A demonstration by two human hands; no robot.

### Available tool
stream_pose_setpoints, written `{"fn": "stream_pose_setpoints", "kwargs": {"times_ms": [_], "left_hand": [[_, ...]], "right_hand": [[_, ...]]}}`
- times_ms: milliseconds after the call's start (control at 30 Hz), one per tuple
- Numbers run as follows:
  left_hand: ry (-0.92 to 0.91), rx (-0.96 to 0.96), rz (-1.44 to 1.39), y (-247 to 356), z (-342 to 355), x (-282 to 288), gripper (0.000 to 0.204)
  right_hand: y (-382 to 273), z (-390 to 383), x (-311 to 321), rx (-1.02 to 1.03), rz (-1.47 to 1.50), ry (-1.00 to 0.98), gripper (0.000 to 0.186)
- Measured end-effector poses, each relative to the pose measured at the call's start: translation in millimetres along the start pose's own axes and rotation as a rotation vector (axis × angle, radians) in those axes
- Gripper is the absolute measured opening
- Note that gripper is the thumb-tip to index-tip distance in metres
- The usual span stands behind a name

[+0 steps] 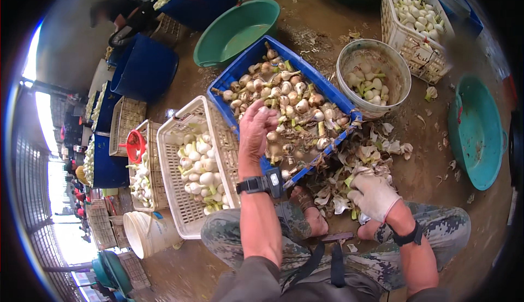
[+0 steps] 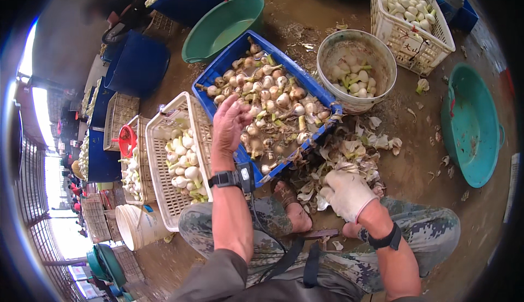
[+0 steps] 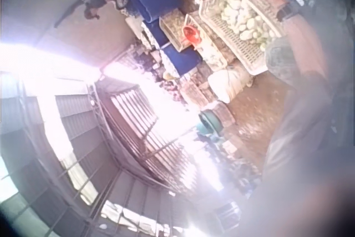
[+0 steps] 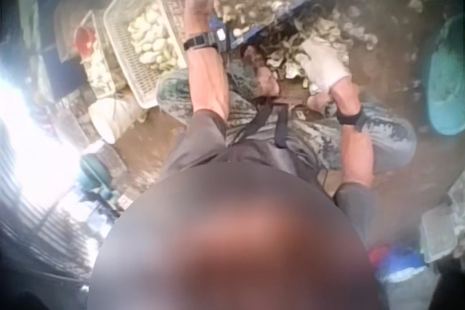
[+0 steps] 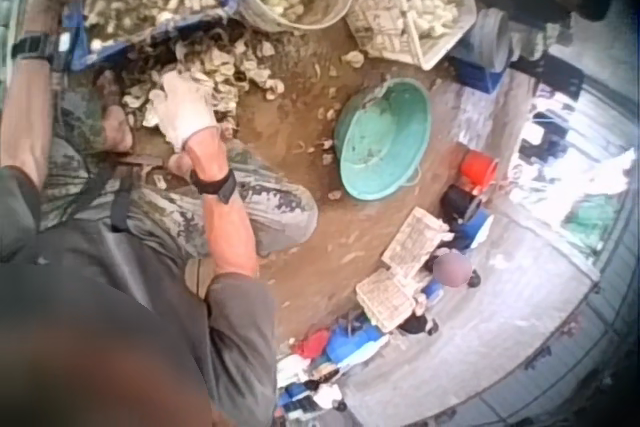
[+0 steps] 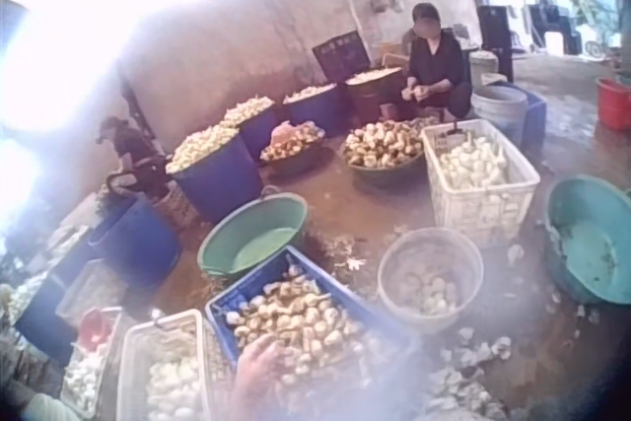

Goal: The person is peeling and cleaning flower or garlic bulbs by hand while wearing gloves.

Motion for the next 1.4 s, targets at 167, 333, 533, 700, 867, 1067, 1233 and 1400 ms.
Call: {"fn": "stream_pose_setpoints", "kwargs": {"times_ms": [167,333,533,700,867,1067,1233,1400], "left_hand": [[0.276,-0.073,1.074,-53.3,80.3,42.8,0.045],[0.263,0.052,1.308,-102.5,98.9,56.6,0.048],[0.151,0.173,1.136,-115.1,94.4,41.6,0.063],[-0.032,0.308,0.718,-84.8,78.8,20.7,0.050],[-0.123,0.415,0.072,-36.5,33.9,-55.9,0.029],[-0.248,0.502,-0.062,-14.6,-34.3,-96.2,0.037],[-0.310,0.606,0.045,-17.0,-92.9,-115.5,0.040],[-0.264,0.603,0.221,-36.1,-128.7,-111.5,0.038]], "right_hand": [[1.9,3.0,-6.4,-0.033,-0.074,-0.154,0.026],[1.8,7.9,-12.8,-0.018,-0.040,-0.207,0.026],[0.3,8.5,-14.9,-0.005,-0.051,-0.239,0.025],[-5.8,12.6,-19.0,0.074,-0.072,-0.156,0.024],[1.1,12.8,-13.3,0.017,0.027,0.124,0.021],[-14.1,10.7,14.3,0.147,0.245,0.447,0.022],[-10.8,2.7,12.1,0.253,0.195,0.473,0.023],[-11.6,-2.4,-7.3,0.210,0.077,0.284,0.019]]}}
Point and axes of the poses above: each hand's wrist, its own z-axis towards the middle knuckle, its own x-axis out of the back of the hand, y = z × x, the point moved 1 cm from there along z, towards the middle knuckle, and after that the axes turned 7 degrees about -y, right-handed, at the moved point
